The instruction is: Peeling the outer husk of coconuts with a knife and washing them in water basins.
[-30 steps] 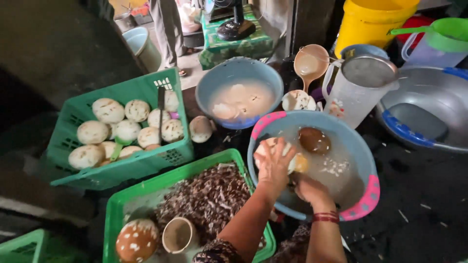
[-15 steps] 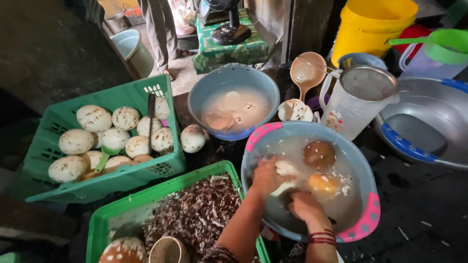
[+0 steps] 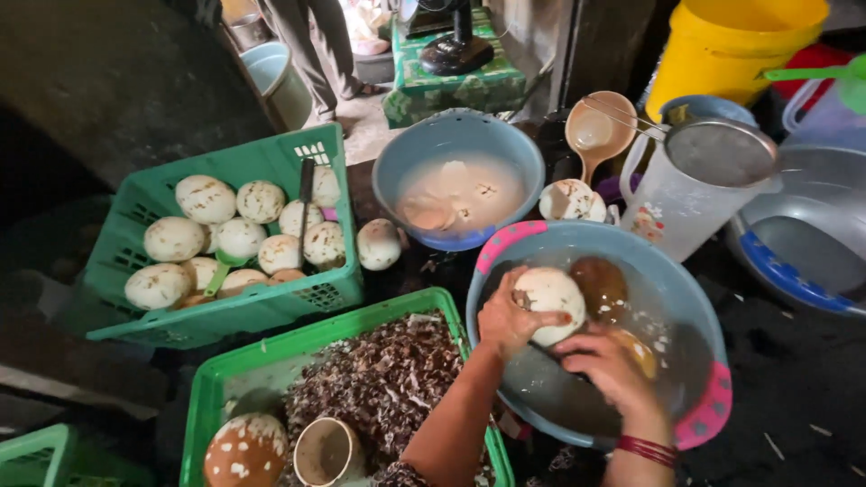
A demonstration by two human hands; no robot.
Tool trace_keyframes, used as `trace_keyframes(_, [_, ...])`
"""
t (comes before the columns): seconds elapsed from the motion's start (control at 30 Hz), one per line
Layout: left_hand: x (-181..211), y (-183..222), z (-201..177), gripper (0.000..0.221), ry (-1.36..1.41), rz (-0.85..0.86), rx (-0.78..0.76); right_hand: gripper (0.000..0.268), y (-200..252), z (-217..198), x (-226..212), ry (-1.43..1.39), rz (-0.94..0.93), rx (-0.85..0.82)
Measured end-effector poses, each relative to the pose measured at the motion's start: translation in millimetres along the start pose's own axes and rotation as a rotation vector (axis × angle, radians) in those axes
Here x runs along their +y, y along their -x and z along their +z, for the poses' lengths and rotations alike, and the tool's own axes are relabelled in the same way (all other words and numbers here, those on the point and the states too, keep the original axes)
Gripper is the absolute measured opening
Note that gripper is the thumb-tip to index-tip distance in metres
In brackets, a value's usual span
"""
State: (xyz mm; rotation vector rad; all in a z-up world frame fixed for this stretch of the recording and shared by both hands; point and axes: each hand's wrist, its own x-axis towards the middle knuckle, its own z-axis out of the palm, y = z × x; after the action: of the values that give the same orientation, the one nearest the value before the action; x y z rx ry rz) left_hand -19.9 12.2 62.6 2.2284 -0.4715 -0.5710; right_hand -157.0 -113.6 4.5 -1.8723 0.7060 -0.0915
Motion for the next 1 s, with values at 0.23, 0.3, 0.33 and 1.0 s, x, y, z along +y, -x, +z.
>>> trace_keyframes(0.23, [-31.6,-35.1,0.0,0.081,1.304,0.05,0.185,0.03,31.5,-21.2,-49.6,-0.691,0.0,0.224])
trace_keyframes(0.3, [-18.5,-22.6,-46.4,0.076,1.427,0.165,0.24,0.023,23.1,-16.8,-46.4,-0.764,-0.057,0.304])
trace_keyframes(0.33, [-3.2,-7.6,-82.3,0.089,1.229,0.182,0.329,0.02,17.7,-14.8,-45.1,-0.72,0.089,0.387])
trace_keyframes(1.0, [-178.5,83.5,-250.6,0.05,-0.613,0.289,0.642,0.023,-24.8,14.1,0.3,-0.405,0.136,0.382])
